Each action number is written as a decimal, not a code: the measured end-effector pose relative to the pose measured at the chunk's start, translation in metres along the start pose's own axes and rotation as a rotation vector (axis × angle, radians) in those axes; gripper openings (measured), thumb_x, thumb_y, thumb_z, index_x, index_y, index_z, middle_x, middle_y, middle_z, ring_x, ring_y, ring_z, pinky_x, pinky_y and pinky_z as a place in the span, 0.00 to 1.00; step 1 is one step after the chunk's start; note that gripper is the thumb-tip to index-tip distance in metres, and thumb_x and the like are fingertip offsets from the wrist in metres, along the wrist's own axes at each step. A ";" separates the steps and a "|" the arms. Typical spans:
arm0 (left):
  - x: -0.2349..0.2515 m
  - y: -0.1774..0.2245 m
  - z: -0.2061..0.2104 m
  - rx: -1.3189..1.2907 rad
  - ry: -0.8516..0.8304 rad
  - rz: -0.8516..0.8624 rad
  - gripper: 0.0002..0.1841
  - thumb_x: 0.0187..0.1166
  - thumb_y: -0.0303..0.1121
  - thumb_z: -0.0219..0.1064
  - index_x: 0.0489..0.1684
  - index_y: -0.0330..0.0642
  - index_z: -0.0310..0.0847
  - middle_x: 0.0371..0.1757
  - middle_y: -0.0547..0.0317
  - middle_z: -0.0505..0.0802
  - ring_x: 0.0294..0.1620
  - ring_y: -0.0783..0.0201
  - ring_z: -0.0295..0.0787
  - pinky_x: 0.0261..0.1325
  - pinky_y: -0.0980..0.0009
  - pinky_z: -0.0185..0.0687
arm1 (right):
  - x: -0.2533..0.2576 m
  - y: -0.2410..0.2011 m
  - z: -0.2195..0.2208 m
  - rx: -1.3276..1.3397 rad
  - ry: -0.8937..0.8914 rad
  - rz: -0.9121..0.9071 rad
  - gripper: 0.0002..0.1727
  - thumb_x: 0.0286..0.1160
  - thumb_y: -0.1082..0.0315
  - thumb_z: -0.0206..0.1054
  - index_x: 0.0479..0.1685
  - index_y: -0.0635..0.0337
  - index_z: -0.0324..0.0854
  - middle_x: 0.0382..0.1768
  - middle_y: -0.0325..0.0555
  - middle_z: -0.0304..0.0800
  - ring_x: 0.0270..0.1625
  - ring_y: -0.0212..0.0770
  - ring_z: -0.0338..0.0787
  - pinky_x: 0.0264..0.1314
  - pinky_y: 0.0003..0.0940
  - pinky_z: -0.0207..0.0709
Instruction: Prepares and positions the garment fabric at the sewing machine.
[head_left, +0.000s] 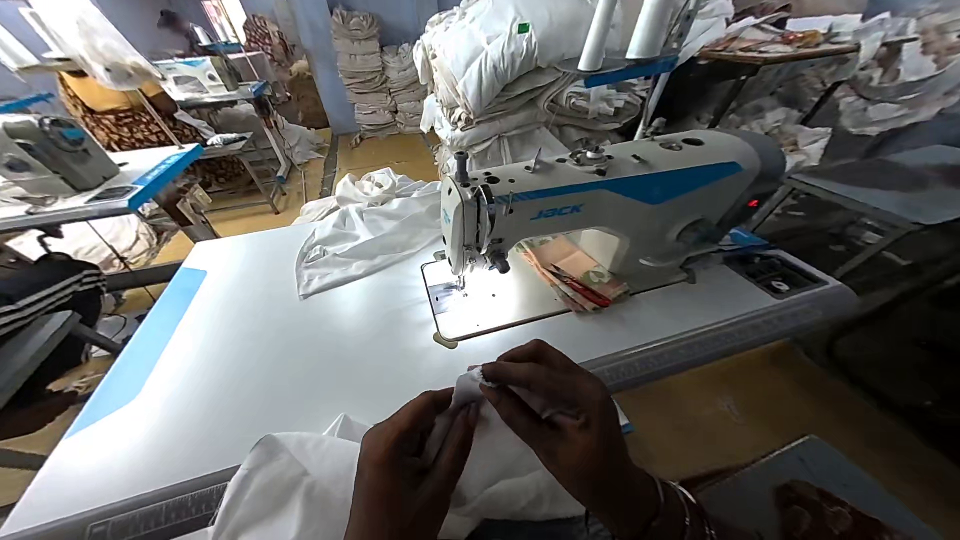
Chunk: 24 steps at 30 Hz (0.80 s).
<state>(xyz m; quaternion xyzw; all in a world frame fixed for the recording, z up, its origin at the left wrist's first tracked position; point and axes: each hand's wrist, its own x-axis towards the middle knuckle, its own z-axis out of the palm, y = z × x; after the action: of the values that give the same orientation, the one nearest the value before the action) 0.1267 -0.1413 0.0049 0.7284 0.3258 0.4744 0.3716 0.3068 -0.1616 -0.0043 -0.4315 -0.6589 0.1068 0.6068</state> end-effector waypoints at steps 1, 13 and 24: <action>-0.001 -0.001 0.001 0.036 0.019 0.040 0.09 0.80 0.30 0.69 0.47 0.34 0.91 0.37 0.66 0.96 0.34 0.86 0.88 0.39 0.89 0.84 | -0.001 0.001 0.001 -0.086 0.002 -0.051 0.09 0.79 0.64 0.72 0.51 0.49 0.94 0.44 0.37 0.91 0.47 0.21 0.89 0.49 0.12 0.83; -0.006 -0.002 -0.004 -0.020 0.042 0.081 0.15 0.87 0.34 0.62 0.34 0.34 0.89 0.27 0.69 0.90 0.28 0.89 0.80 0.33 0.91 0.76 | -0.010 0.005 -0.001 0.136 -0.152 0.061 0.20 0.87 0.48 0.61 0.60 0.47 0.93 0.32 0.36 0.79 0.30 0.15 0.72 0.31 0.07 0.65; -0.008 -0.014 0.000 0.168 0.039 0.156 0.10 0.81 0.36 0.69 0.42 0.41 0.96 0.40 0.65 0.98 0.44 0.82 0.93 0.51 0.85 0.87 | -0.007 0.010 0.003 -0.193 0.043 -0.096 0.06 0.75 0.59 0.76 0.43 0.45 0.96 0.36 0.31 0.88 0.40 0.19 0.83 0.41 0.11 0.76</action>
<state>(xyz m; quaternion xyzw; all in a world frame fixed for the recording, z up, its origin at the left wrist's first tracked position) 0.1223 -0.1410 -0.0103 0.7707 0.3140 0.4872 0.2647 0.3076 -0.1590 -0.0164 -0.4581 -0.6729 0.0043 0.5808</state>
